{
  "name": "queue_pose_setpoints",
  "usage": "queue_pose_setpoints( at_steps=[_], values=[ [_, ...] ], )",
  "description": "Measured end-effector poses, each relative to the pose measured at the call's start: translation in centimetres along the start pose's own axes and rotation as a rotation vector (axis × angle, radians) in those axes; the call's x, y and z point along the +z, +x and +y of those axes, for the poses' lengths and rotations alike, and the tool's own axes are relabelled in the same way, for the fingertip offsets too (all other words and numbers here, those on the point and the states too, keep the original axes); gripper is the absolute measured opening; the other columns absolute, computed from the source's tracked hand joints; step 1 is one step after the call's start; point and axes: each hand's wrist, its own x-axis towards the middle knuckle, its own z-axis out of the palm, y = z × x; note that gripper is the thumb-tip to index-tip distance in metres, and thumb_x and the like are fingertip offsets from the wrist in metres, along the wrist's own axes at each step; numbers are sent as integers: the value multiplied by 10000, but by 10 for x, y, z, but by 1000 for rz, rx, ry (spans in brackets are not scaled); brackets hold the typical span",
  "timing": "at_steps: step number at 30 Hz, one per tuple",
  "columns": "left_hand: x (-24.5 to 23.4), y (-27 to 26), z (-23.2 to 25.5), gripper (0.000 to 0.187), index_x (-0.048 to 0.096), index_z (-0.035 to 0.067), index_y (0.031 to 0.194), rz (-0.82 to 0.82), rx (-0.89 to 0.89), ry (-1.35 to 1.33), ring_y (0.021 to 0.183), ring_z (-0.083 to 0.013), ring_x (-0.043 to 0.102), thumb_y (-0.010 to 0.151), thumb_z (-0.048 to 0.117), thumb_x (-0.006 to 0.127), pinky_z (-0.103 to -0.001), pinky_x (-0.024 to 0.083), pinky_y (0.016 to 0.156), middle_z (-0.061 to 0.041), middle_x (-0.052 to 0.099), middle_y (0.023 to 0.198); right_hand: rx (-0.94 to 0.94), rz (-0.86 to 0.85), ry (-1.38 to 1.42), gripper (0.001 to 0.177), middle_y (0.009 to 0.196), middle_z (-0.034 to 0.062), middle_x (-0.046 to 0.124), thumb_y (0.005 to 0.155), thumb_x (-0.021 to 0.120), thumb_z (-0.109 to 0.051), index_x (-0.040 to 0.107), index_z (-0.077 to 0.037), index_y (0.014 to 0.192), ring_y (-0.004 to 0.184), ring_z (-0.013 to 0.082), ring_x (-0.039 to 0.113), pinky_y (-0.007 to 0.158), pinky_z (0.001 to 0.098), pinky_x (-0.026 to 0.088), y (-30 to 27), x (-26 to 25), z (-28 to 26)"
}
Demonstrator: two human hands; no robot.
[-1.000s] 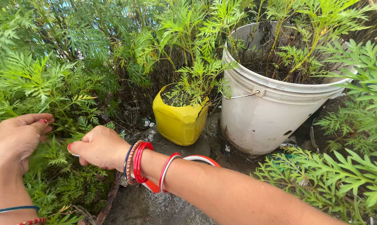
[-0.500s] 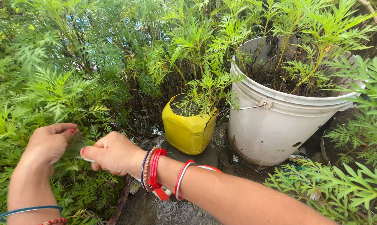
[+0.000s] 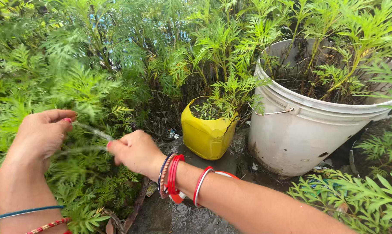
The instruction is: The person waters plants in several containers on a rooftop using a hose.
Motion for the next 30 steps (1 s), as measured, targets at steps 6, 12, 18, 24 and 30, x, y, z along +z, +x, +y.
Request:
queue_pose_setpoints(
  at_steps=[6, 12, 18, 24, 30],
  values=[
    [-7, 0, 1, 295, 741, 98, 1257, -9, -6, -20, 844, -187, 608, 980, 124, 645, -360, 467, 739, -112, 735, 994, 289, -191, 40, 433, 482, -8, 482, 909, 621, -388, 641, -39, 653, 391, 110, 413, 370, 315, 332, 3, -27, -15],
    [2, 5, -1, 284, 749, 87, 1244, -42, 17, -58, 870, -188, 614, 992, 166, 644, -347, 466, 774, -104, 742, 1007, 411, -577, -97, 411, 477, -42, 384, 878, 637, -371, 622, -37, 639, 368, 75, 333, 338, 291, 244, -4, -24, -22],
    [10, 2, 7, 287, 743, 75, 1239, -57, 24, -57, 869, -194, 616, 988, 174, 643, -366, 472, 769, -99, 736, 992, 397, -672, -128, 424, 476, -32, 416, 880, 639, -380, 641, -31, 639, 359, 78, 347, 328, 294, 250, -10, -20, -17],
    [18, -3, 15, 303, 742, 56, 1246, -87, 36, -55, 819, -179, 559, 984, 183, 659, -370, 447, 721, -89, 717, 938, 127, -210, -134, 449, 533, 21, 641, 893, 632, -418, 705, -36, 669, 382, 109, 488, 371, 292, 392, -3, -12, -2],
    [20, -2, 15, 301, 751, 49, 1231, -99, 70, -43, 777, -174, 532, 991, 201, 653, -361, 428, 697, -72, 690, 888, 105, -64, -167, 457, 555, 56, 643, 909, 640, -418, 734, -35, 677, 453, 139, 577, 471, 315, 470, 9, -26, 9]
  ],
)
